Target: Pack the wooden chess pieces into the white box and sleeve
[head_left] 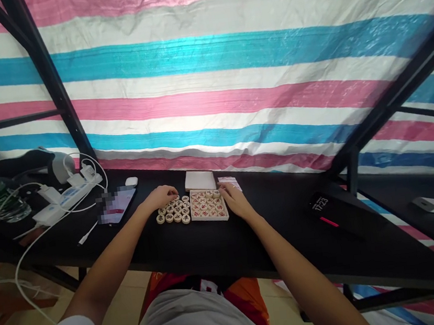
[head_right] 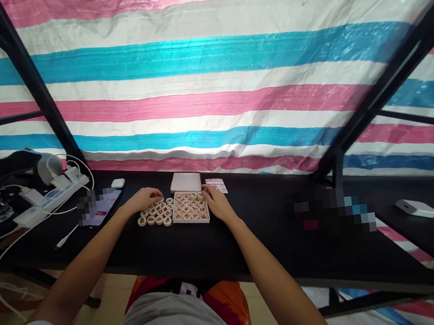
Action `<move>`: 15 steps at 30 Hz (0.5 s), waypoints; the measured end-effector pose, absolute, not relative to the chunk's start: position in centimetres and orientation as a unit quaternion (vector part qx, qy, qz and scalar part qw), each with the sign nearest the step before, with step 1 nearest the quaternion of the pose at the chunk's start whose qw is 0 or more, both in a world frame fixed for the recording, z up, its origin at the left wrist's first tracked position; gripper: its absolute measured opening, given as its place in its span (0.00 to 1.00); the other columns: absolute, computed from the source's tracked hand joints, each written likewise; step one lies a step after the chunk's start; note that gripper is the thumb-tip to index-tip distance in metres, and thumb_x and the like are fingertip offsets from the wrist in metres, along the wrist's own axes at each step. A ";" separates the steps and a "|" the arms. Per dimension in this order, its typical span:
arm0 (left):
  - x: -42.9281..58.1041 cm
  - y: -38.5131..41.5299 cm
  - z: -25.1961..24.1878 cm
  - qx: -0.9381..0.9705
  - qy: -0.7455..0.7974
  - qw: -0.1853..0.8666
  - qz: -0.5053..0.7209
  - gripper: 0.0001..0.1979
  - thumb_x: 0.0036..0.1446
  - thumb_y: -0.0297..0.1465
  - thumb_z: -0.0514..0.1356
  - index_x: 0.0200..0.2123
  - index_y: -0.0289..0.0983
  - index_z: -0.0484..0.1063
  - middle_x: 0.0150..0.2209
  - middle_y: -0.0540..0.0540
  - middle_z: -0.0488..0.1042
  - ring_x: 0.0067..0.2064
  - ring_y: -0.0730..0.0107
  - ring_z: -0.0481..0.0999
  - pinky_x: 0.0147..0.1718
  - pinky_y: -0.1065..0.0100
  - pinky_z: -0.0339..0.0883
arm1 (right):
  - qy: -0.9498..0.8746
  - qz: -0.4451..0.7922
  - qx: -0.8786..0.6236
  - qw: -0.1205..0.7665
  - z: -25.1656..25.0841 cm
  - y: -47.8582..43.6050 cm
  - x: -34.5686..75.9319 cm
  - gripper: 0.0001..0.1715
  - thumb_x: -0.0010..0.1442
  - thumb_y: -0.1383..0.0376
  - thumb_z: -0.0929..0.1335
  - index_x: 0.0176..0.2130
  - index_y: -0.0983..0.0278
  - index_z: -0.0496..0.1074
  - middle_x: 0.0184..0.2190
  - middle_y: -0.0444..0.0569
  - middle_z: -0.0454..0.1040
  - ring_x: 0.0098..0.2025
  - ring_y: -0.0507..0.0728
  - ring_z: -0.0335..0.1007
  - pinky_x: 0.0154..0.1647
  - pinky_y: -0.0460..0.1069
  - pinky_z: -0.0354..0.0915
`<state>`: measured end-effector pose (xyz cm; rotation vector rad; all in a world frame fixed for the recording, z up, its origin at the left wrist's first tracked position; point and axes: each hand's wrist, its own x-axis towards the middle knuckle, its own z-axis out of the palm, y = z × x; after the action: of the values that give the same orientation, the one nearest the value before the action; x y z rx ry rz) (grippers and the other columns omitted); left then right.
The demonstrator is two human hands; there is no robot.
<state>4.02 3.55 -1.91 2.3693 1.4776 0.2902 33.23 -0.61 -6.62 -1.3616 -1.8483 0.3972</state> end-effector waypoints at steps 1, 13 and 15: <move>3.9 3.5 -1.9 0.831 0.525 0.152 0.100 0.16 0.56 0.42 0.53 0.40 0.41 0.75 0.39 0.48 0.77 0.38 0.67 0.75 0.32 0.74 0.64 | -0.723 0.158 -0.539 0.402 -6.5 -0.7 33.2 0.24 0.62 0.55 0.57 0.53 0.63 0.64 0.43 0.52 0.70 0.46 0.58 0.66 0.51 0.56 0.60; 3.9 3.2 -1.6 0.842 0.530 0.055 0.085 0.17 0.57 0.43 0.52 0.37 0.40 0.75 0.37 0.46 0.76 0.37 0.66 0.74 0.29 0.73 0.60 | -0.730 0.162 -0.543 0.382 -7.0 -0.6 32.9 0.24 0.63 0.54 0.56 0.53 0.62 0.63 0.43 0.51 0.69 0.46 0.58 0.65 0.52 0.55 0.59; 4.3 2.6 -1.1 0.846 0.523 -0.014 0.100 0.15 0.58 0.39 0.52 0.38 0.39 0.75 0.39 0.45 0.75 0.40 0.65 0.73 0.32 0.72 0.61 | -0.725 0.169 -0.549 0.380 -6.9 -0.7 32.9 0.26 0.63 0.54 0.56 0.55 0.62 0.61 0.43 0.52 0.69 0.44 0.57 0.65 0.51 0.55 0.59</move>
<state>4.32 2.65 -1.07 2.6826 1.6576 0.3182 32.92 -0.65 -6.91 -1.4031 -1.8515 0.4314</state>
